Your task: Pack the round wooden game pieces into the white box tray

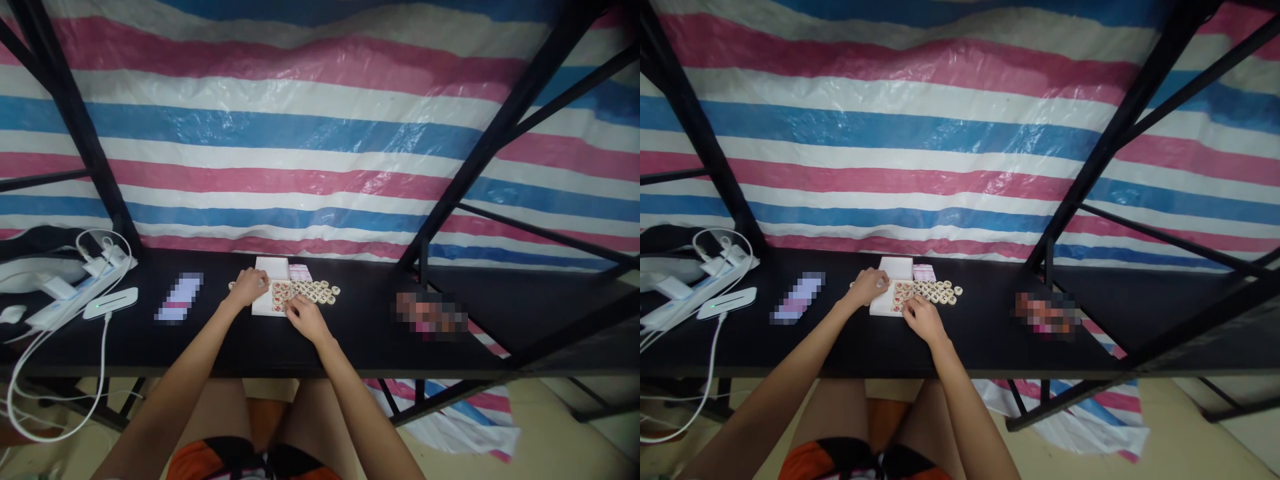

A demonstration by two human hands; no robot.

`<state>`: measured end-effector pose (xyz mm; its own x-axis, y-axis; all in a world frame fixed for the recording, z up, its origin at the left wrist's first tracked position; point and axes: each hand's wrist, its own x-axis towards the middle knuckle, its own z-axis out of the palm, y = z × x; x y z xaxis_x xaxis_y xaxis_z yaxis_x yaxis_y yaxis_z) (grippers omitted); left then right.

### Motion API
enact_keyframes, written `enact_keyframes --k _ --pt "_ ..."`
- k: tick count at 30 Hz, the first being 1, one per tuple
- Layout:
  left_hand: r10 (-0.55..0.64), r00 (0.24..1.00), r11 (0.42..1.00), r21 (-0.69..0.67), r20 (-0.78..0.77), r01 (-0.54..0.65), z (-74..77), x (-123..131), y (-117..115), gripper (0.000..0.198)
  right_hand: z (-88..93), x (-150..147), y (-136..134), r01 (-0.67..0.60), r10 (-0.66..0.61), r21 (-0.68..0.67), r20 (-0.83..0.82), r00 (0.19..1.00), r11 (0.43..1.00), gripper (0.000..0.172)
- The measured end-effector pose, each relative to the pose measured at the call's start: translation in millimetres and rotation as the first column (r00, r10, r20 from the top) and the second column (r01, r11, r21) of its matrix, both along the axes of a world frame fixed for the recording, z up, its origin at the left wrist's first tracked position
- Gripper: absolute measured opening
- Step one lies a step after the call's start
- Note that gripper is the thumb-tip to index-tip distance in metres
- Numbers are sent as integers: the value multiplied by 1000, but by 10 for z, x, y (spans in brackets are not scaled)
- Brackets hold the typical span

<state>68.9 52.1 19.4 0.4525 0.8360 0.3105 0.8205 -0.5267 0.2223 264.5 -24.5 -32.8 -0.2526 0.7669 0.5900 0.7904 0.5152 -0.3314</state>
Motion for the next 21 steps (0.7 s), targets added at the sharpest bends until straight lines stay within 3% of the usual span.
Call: enact_keyframes --k 2,5,9,14,21 --pt "90 993 996 1 74 -90 71 -188 -71 18 -1 2 -1 0 0 -4 3 1000 1000 23" --pt "176 984 984 -14 16 -176 126 -509 -180 19 -1 1 -1 3 -3 -7 3 1000 1000 23" --pt "213 974 975 -54 -74 -218 45 -783 -245 17 -6 -1 3 0 0 -8 0 1000 1000 23" --pt "220 966 972 -49 -137 -228 -99 -821 -265 21 -10 3 7 -6 6 -4 5 1000 1000 23" --pt "219 964 975 -1 -150 -222 -74 -803 -394 25 24 -8 -14 -5 5 17 -11 1000 1000 23"
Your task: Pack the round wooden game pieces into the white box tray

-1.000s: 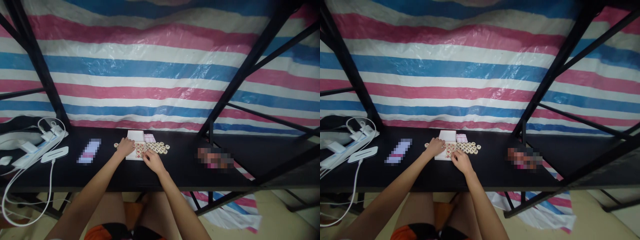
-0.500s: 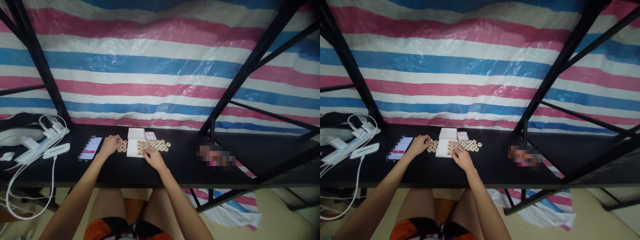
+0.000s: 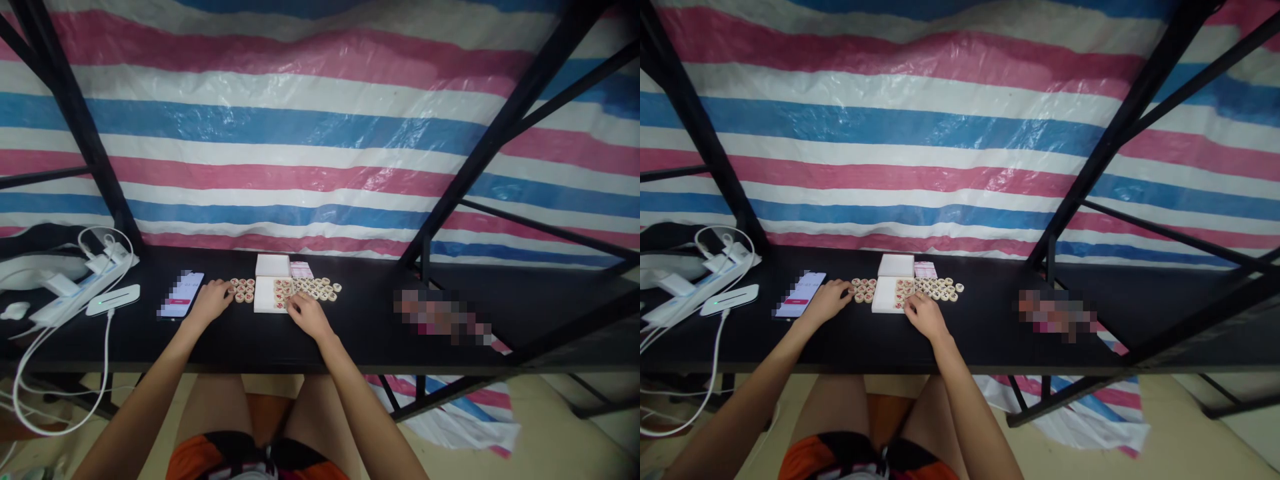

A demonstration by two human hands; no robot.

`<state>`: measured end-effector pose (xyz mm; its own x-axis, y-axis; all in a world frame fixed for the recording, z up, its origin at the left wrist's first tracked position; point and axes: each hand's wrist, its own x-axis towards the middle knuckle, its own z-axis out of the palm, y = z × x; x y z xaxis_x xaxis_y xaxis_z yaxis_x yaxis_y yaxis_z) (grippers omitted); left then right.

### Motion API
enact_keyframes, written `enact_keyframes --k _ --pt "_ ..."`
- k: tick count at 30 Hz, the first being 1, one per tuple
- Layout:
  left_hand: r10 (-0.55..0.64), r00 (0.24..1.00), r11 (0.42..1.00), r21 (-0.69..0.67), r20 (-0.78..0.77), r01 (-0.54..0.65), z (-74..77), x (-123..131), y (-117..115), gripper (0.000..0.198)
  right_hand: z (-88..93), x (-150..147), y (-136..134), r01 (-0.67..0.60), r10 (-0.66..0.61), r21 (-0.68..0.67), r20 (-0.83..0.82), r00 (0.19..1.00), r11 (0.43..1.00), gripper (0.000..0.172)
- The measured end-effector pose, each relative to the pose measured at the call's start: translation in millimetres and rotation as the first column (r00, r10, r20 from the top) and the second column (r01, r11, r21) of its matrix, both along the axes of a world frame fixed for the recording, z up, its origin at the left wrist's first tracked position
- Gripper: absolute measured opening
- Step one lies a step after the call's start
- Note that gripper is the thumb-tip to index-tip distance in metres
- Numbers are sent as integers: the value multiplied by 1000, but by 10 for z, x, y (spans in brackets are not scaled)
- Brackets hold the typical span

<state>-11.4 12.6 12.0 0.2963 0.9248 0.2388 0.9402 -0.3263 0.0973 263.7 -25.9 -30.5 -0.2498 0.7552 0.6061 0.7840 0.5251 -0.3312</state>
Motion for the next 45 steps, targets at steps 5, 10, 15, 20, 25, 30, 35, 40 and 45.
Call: enact_keyframes --k 5,10,15,20,25,30,35,40,45 --pt "-154 976 988 49 152 148 -10 272 -251 22 10 20 -2 23 -19 54 -60 998 998 22" --pt "-310 946 949 92 93 302 55 770 -241 25 15 19 -12 8 -5 80 -45 999 997 22" --pt "-230 969 968 -120 -92 219 132 1185 -24 28 18 5 -16 5 -1 100 -39 999 995 22" --pt "-117 988 969 -231 -105 90 136 1341 58 36 -6 -3 12 -9 8 45 28 1000 999 19" --pt "-112 989 943 -324 -92 76 200 1325 81 27 -11 -4 18 -1 0 18 65 998 1000 18" --pt "-95 995 951 -297 -27 83 289 1296 24 25 -13 -1 14 12 -13 16 88 996 1000 17" --pt "16 938 993 -118 347 27 261 721 -174 18 -6 -9 9 7 -11 38 108 994 999 16" --pt "169 875 985 -41 453 -169 -33 58 -323 15 35 -21 -13 2 -9 57 119 993 998 19" --pt "164 928 985 -2 334 -173 -248 -45 -352 13 57 -14 -27 8 -14 50 129 992 999 19"
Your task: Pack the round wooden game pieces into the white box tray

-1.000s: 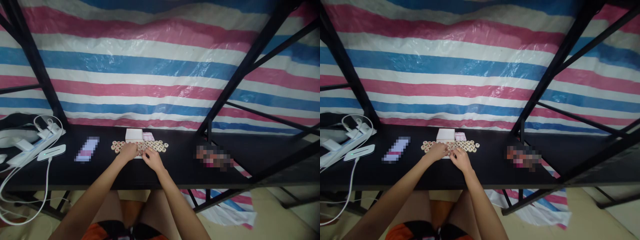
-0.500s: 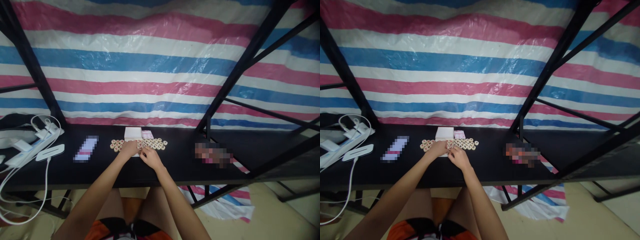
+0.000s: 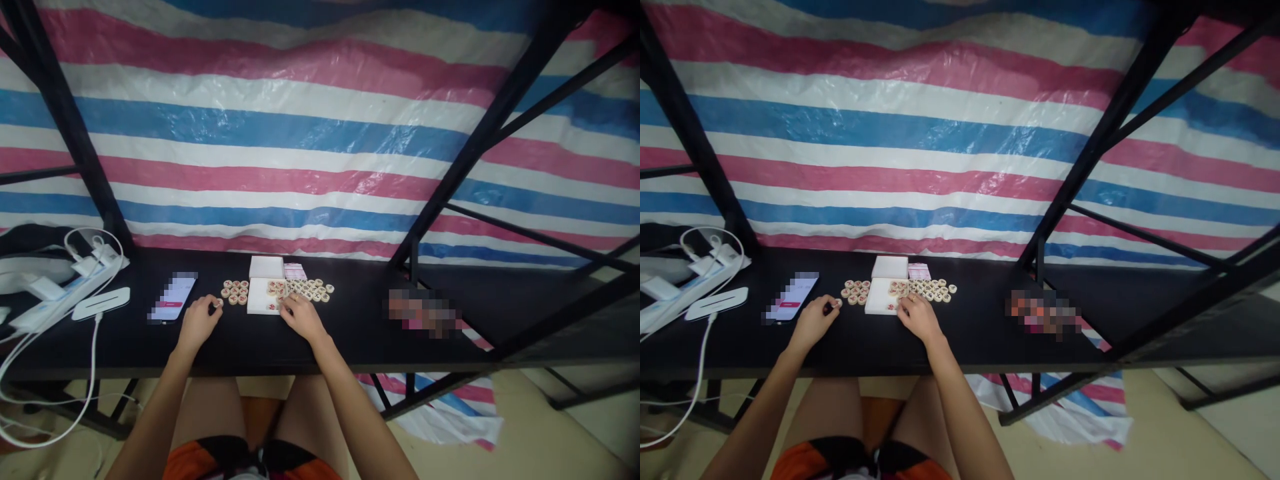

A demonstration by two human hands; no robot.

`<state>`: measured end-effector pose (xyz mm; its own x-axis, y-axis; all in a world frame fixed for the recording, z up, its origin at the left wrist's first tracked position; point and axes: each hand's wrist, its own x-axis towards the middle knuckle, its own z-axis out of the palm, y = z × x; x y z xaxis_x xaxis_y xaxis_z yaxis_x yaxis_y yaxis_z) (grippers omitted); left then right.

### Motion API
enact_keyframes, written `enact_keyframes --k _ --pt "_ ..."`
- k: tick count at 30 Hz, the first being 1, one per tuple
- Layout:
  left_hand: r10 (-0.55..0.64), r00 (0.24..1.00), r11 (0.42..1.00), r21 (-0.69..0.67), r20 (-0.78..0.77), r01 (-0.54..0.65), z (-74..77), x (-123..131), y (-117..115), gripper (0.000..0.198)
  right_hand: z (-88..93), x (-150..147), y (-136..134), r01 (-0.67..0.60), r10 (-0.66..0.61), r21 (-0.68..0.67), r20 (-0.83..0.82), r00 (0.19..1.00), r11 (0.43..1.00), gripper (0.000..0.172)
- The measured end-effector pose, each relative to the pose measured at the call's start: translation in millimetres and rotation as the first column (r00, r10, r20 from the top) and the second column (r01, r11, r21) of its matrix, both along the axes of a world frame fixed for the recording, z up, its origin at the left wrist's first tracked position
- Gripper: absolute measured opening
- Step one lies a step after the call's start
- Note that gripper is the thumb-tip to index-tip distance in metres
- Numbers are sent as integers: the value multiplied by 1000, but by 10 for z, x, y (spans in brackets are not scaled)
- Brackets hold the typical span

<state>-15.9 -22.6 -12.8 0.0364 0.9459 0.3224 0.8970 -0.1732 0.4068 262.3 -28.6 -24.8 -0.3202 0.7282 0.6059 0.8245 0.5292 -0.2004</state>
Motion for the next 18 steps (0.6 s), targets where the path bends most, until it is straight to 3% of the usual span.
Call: enact_keyframes --k 3,7,12,18 --pt "-53 992 999 6 -116 54 -18 34 -20 19 5 -6 -13 -18 17 22 25 1000 1000 19" --pt "-87 986 996 15 -139 90 -10 39 -50 30 42 -44 -57 -66 63 43 76 995 997 14" --pt "-102 974 994 9 -203 106 -15 42 -57 35 82 -89 -87 -169 161 38 157 974 985 33" --pt "-126 979 988 72 -157 139 -24 75 -83 30 44 -104 -67 -187 190 -31 158 969 982 35"
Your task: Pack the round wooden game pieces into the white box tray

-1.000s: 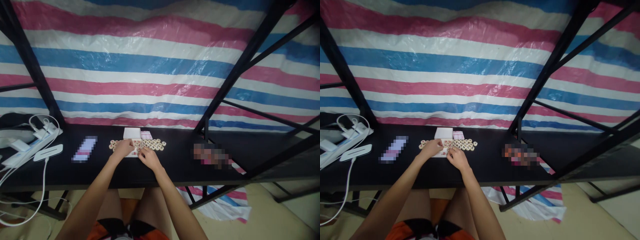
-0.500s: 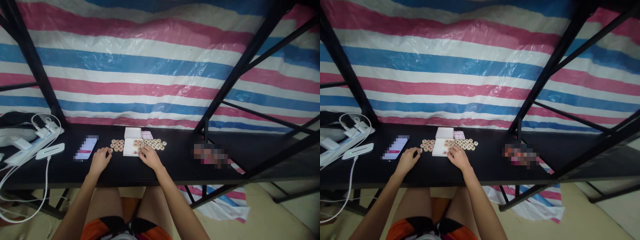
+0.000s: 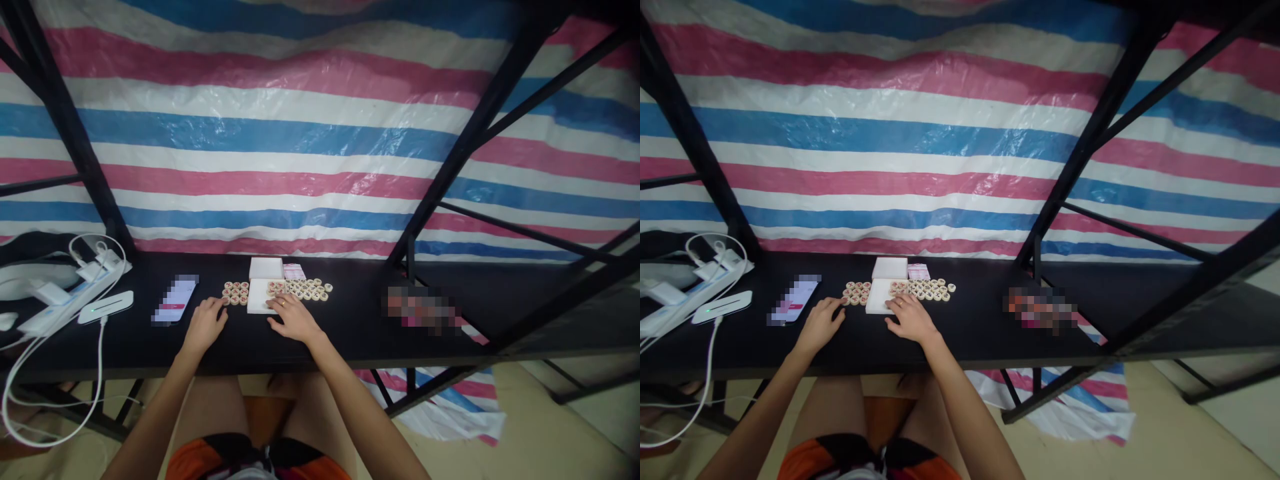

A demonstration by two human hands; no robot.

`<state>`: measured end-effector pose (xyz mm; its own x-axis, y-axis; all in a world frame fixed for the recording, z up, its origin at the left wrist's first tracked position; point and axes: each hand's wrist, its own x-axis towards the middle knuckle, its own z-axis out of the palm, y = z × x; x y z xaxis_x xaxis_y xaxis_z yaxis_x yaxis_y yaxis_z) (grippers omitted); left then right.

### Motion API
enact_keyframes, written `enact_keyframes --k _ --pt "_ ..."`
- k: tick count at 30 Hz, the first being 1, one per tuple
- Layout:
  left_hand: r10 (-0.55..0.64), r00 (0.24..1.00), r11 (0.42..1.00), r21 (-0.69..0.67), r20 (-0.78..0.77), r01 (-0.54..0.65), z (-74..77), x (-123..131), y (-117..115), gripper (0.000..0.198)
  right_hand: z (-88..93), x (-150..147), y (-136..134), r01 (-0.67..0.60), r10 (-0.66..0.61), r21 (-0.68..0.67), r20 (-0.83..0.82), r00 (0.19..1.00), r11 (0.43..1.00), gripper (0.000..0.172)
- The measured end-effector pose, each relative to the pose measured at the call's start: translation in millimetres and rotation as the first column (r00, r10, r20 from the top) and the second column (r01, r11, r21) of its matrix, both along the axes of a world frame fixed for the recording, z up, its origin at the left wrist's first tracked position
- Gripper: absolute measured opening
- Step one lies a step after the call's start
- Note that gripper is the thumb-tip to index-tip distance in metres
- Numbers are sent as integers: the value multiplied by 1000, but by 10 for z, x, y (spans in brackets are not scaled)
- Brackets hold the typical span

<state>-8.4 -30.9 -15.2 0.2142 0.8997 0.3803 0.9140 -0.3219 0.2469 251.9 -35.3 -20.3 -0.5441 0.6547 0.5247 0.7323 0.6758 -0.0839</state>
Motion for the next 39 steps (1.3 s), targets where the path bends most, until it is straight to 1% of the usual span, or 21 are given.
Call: enact_keyframes --k 3,5,7,9,11,13,15,18,22,29,37,39 --pt "-92 992 994 57 80 88 -7 109 -44 26 -13 0 6 0 0 -13 14 1000 1000 32" --pt "-176 977 983 79 117 168 -13 227 -64 25 -11 0 16 0 0 -18 16 1000 1000 32" --pt "-224 965 973 90 137 213 -22 355 -71 27 -4 -1 31 -1 1 -18 16 1000 1000 33" --pt "-249 959 968 76 136 241 -36 463 -70 28 4 -2 45 -15 15 -22 27 1000 1000 34" --pt "-293 950 956 33 108 291 -52 534 -68 29 8 -1 53 -29 30 -25 38 999 999 34" --pt "-347 935 937 -11 74 349 -66 567 -72 30 3 2 53 -26 26 -14 32 999 1000 35" --pt "-376 925 925 -37 61 378 -73 572 -79 32 -10 6 49 -6 6 5 11 1000 1000 36" --pt "-358 931 930 -61 70 362 -70 563 -89 32 -33 9 43 15 -15 14 3 1000 1000 31" --pt "-337 939 936 -86 63 342 -50 561 -94 32 -39 10 41 -1 0 19 38 999 1000 23" --pt "-355 932 929 -86 75 361 -60 552 -92 33 -22 6 33 -1 -8 84 100 995 996 24" --pt "-346 933 932 -80 102 354 -85 551 -93 34 -75 27 32 -45 39 106 57 998 993 29" --pt "-351 929 930 -69 115 360 -91 548 -96 34 -102 33 35 -53 51 116 20 998 992 29"
